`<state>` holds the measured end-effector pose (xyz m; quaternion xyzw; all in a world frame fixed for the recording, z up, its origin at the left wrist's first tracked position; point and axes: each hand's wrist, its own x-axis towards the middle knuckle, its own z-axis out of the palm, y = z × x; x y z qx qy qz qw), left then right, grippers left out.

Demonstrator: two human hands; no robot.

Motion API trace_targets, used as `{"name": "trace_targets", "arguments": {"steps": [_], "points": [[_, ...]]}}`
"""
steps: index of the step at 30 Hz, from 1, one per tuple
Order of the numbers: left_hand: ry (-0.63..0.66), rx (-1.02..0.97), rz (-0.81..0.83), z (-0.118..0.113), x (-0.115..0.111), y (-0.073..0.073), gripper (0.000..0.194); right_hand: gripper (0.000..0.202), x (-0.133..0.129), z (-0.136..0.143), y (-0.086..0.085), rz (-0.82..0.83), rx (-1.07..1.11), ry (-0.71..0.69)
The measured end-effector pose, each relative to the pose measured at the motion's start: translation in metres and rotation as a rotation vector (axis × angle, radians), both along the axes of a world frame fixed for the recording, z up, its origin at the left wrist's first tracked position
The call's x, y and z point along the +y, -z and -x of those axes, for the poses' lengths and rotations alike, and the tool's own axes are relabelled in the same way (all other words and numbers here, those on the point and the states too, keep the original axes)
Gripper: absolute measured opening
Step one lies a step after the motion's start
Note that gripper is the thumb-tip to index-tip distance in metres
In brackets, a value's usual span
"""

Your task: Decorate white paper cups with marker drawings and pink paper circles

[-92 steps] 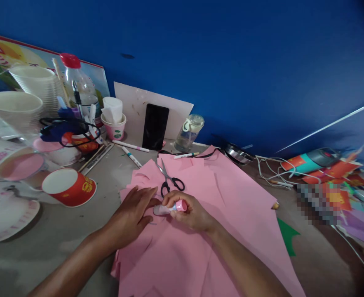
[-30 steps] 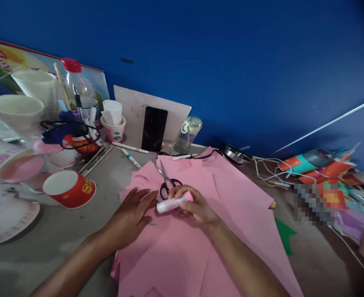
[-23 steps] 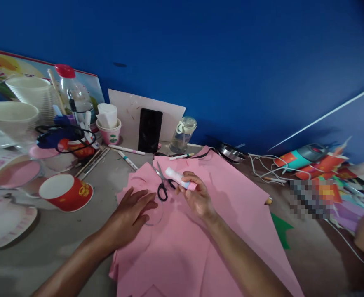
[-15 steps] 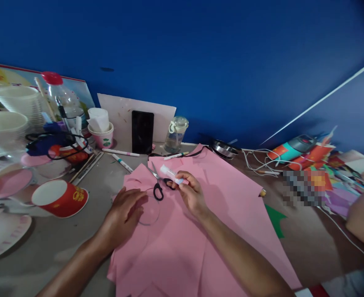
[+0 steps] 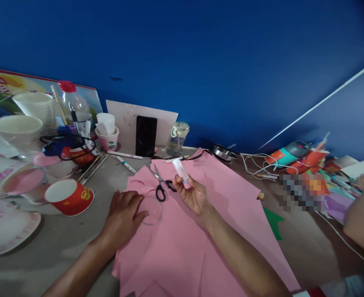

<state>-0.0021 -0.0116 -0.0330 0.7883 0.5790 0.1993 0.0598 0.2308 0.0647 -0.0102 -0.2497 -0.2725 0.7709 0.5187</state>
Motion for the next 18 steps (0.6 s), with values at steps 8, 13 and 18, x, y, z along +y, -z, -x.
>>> {"name": "trace_targets", "arguments": {"steps": [8, 13, 18], "points": [[-0.060, -0.100, 0.031, -0.002, -0.002, -0.001, 0.022, 0.037, -0.002, -0.005, -0.012, -0.067, -0.112, -0.163], [-0.090, -0.180, 0.061, -0.004, 0.000, -0.004, 0.008, 0.049, 0.002, -0.005, -0.030, -0.155, -0.408, -0.238], [-0.059, -0.303, 0.018, -0.004, 0.001, -0.006, 0.011, 0.034, 0.027, 0.011, -0.032, -0.537, -1.127, 0.016]]}}
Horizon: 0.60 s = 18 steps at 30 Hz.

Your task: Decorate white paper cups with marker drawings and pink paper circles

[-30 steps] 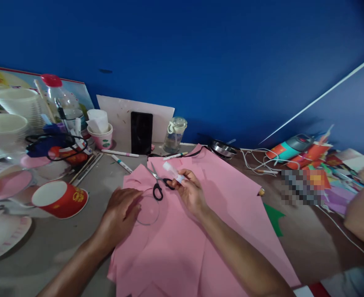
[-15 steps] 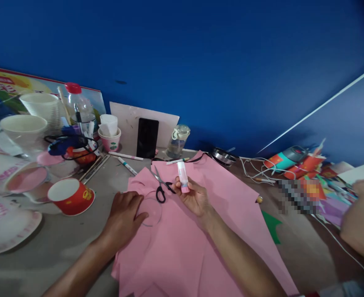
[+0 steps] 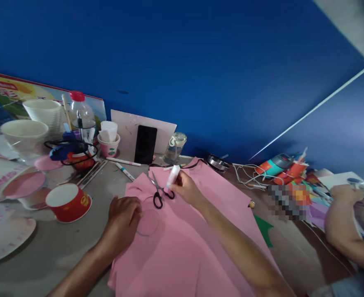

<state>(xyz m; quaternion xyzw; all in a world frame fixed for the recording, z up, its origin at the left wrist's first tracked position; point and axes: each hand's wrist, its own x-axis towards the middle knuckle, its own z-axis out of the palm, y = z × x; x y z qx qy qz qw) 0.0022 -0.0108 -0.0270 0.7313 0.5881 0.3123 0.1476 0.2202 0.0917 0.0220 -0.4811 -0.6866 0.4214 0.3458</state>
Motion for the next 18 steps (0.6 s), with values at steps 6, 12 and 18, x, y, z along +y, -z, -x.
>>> {"name": "trace_targets", "arguments": {"steps": [6, 12, 18], "points": [[0.023, -0.237, 0.109, -0.003, -0.006, -0.006, 0.011, 0.013, 0.055, 0.037, 0.009, -0.212, -0.237, 0.264], [-0.027, -0.317, 0.121, -0.004, -0.006, -0.010, 0.012, 0.011, 0.088, 0.068, 0.025, -0.295, -0.377, 0.377], [-0.060, -0.371, 0.122, -0.003, -0.005, -0.012, 0.012, 0.009, 0.095, 0.080, 0.040, -0.267, -0.460, 0.383]]}}
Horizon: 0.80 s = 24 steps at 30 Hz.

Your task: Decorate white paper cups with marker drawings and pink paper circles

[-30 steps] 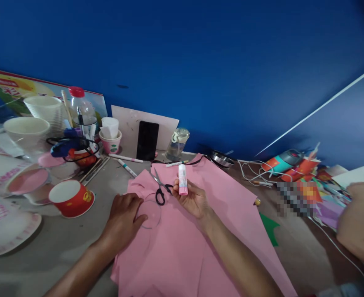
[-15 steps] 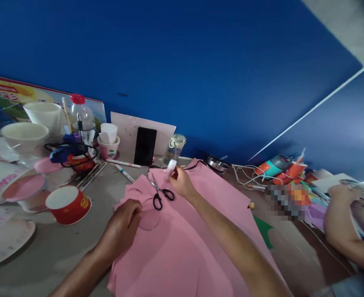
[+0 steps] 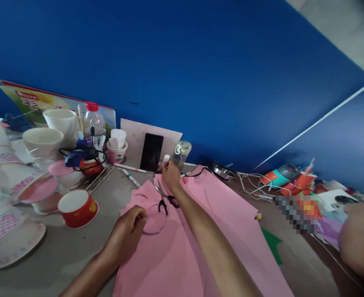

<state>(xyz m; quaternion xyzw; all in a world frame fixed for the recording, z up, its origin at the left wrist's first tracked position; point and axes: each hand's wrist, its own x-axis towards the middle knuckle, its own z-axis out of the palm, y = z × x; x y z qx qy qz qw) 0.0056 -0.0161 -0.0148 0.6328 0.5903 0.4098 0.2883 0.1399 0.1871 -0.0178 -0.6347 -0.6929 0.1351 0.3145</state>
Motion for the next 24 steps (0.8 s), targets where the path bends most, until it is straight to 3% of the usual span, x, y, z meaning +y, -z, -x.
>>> {"name": "trace_targets", "arguments": {"steps": [5, 9, 15, 19, 24], "points": [[-0.016, -0.025, 0.013, 0.000, 0.002, -0.002, 0.014, 0.015, -0.004, -0.003, -0.003, 0.015, 0.051, 0.002], [-0.041, -0.032, 0.022, 0.002, 0.003, -0.003, 0.016, 0.026, -0.030, -0.019, -0.015, -0.014, 0.169, -0.066], [-0.052, -0.034, 0.003, 0.002, 0.002, -0.003, 0.017, 0.029, -0.099, -0.052, -0.032, 0.179, 0.296, -0.443], [-0.085, -0.026, 0.027, 0.002, 0.003, -0.002, 0.018, 0.036, -0.128, -0.061, -0.040, 0.355, 0.384, -0.705], [-0.108, -0.113, 0.041, 0.001, 0.005, -0.004, 0.020, 0.007, -0.136, -0.053, -0.040, 0.447, 0.387, -0.697]]}}
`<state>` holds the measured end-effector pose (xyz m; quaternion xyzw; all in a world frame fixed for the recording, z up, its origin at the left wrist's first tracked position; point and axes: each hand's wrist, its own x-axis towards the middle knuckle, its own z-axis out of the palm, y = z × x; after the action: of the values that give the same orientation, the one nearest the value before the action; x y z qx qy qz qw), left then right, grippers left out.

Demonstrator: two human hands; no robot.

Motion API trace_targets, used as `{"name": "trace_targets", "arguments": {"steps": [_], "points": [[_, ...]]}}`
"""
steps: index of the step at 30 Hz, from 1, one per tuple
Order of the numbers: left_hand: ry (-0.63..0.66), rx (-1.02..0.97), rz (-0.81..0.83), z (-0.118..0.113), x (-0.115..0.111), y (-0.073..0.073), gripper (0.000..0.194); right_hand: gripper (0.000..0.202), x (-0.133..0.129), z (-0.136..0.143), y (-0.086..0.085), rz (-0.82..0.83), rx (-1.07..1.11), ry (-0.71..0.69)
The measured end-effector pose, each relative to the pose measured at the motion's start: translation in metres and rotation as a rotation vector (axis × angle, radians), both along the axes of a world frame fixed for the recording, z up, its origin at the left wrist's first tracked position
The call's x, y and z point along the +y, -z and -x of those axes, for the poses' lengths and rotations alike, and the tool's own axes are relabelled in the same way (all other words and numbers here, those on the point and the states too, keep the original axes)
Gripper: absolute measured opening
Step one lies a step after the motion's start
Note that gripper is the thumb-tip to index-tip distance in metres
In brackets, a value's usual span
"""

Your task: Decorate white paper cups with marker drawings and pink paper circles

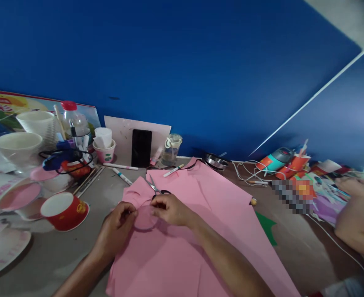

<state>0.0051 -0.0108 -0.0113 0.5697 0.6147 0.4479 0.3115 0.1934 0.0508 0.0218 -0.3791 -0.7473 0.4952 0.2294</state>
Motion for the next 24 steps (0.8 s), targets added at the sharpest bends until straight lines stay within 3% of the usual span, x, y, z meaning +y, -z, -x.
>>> {"name": "trace_targets", "arguments": {"steps": [9, 17, 20, 24], "points": [[0.045, -0.355, 0.238, -0.008, 0.003, -0.013, 0.029, 0.018, 0.001, 0.004, 0.017, 0.030, 0.232, 0.256], [-0.018, -0.429, 0.303, -0.007, 0.001, -0.011, 0.034, 0.018, -0.007, 0.004, 0.013, 0.090, 0.204, 0.199], [-0.015, -0.483, 0.332, -0.007, 0.000, -0.011, 0.036, 0.009, -0.007, 0.003, 0.016, 0.033, 0.126, 0.196], [-0.011, -0.540, 0.348, -0.007, 0.000, -0.011, 0.036, 0.017, -0.007, 0.005, 0.022, -0.026, 0.117, 0.246]]}}
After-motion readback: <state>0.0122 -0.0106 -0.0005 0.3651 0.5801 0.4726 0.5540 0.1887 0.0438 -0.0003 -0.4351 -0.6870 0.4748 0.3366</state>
